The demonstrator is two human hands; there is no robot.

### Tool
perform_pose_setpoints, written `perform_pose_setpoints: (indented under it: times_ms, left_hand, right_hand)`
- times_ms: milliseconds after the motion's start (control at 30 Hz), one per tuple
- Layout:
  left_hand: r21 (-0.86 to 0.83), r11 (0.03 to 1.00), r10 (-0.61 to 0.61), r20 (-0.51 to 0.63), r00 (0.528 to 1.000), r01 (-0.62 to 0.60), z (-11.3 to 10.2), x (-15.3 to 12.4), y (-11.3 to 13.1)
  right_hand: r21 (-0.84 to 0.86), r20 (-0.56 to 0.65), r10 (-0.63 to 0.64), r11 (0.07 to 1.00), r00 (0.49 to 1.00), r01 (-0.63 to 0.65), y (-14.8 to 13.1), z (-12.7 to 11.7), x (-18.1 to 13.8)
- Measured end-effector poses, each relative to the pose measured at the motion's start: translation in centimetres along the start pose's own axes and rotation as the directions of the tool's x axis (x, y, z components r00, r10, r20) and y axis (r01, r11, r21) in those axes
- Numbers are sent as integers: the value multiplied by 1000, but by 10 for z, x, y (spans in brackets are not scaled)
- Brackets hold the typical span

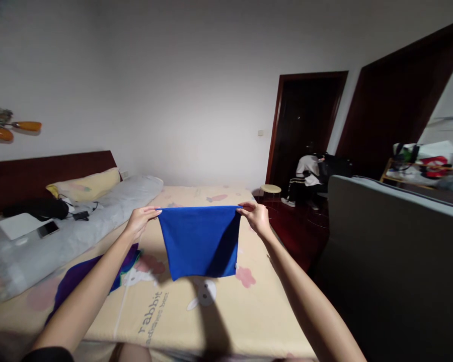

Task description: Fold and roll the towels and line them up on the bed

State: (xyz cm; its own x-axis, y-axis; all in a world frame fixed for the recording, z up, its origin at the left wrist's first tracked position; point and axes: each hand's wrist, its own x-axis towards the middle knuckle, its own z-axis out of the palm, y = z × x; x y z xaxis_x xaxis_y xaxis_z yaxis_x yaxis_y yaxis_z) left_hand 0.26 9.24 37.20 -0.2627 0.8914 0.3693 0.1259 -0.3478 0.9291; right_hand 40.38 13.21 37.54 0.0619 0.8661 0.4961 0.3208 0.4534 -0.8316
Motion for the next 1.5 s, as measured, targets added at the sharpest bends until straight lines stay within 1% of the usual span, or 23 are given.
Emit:
perform_pose_setpoints:
  times_ms: [133, 267, 433, 567, 633, 700, 767, 867, 933, 1000, 1067, 1133, 1200, 1300, 1333, 1400, 1467, 1500]
  left_hand:
    - [153, 988, 31, 31, 999, -36, -5, 11, -7]
    - [310, 946, 79, 56, 995, -93, -2, 29, -21]
    - [410, 896, 139, 110, 984, -172, 10, 47, -48]
    - [435, 876, 158, 149, 976, -208, 18, 56, -71]
    - [436, 870, 183, 150, 972, -231, 22, 62, -79]
    - [435, 862, 220, 142, 965, -261, 26, 72, -83]
    - [439, 849, 262, 132, 956, -293, 30, 81, -83]
    - [460, 820, 316, 132, 940, -340, 30, 87, -80]
    - [486, 794, 333, 155, 930, -365, 25, 81, -83]
    - [521, 764, 322, 203, 925, -380, 17, 62, -92]
    - [561, 731, 279, 276, 920, -390, 9, 29, -110]
    - [600, 695, 206, 362, 909, -396, 5, -16, -135]
    - [638, 660, 115, 436, 893, -396, 5, -67, -165]
    - [695, 610, -20, 494, 869, -381, 11, -141, -206]
    - [716, 585, -68, 511, 857, -381, 12, -161, -218]
    - [774, 493, -195, 543, 817, -397, 12, -195, -235]
    - [813, 408, -311, 552, 774, -415, 10, -218, -245]
    - [823, 386, -350, 549, 759, -417, 9, -227, -247]
  right_hand:
    - [-121, 29, -34, 992, 999, 37, 2, -4, 8]
    - [-242, 67, -18, 970, 998, 34, 13, 4, 21]
    - [-356, 104, 92, 933, 990, -50, 42, 26, 29]
    - [-374, 148, 209, 917, 967, -141, 69, 49, 30]
    - [-365, 149, 233, 916, 961, -165, 80, 61, 35]
    - [-354, 128, 217, 922, 968, -160, 87, 70, 46]
    - [-345, 97, 167, 930, 981, -124, 91, 75, 58]
    - [-358, 42, 52, 933, 998, -34, 98, 72, 67]
    - [-389, 16, -29, 921, 999, 33, 106, 65, 60]
    - [-424, 20, -99, 900, 995, 98, 118, 56, 38]
    - [-451, 63, -147, 878, 987, 160, 135, 46, 1]
    - [-468, 127, -172, 858, 977, 212, 154, 38, -47]
    - [-485, 183, -178, 839, 967, 246, 174, 34, -100]
    - [-506, 255, -178, 813, 950, 289, 202, 34, -177]
    - [-511, 275, -176, 806, 945, 299, 211, 35, -200]
    - [-534, 301, -166, 787, 939, 310, 228, 37, -238]
    - [-564, 317, -145, 766, 937, 309, 242, 36, -267]
    - [-579, 320, -128, 758, 939, 301, 248, 35, -278]
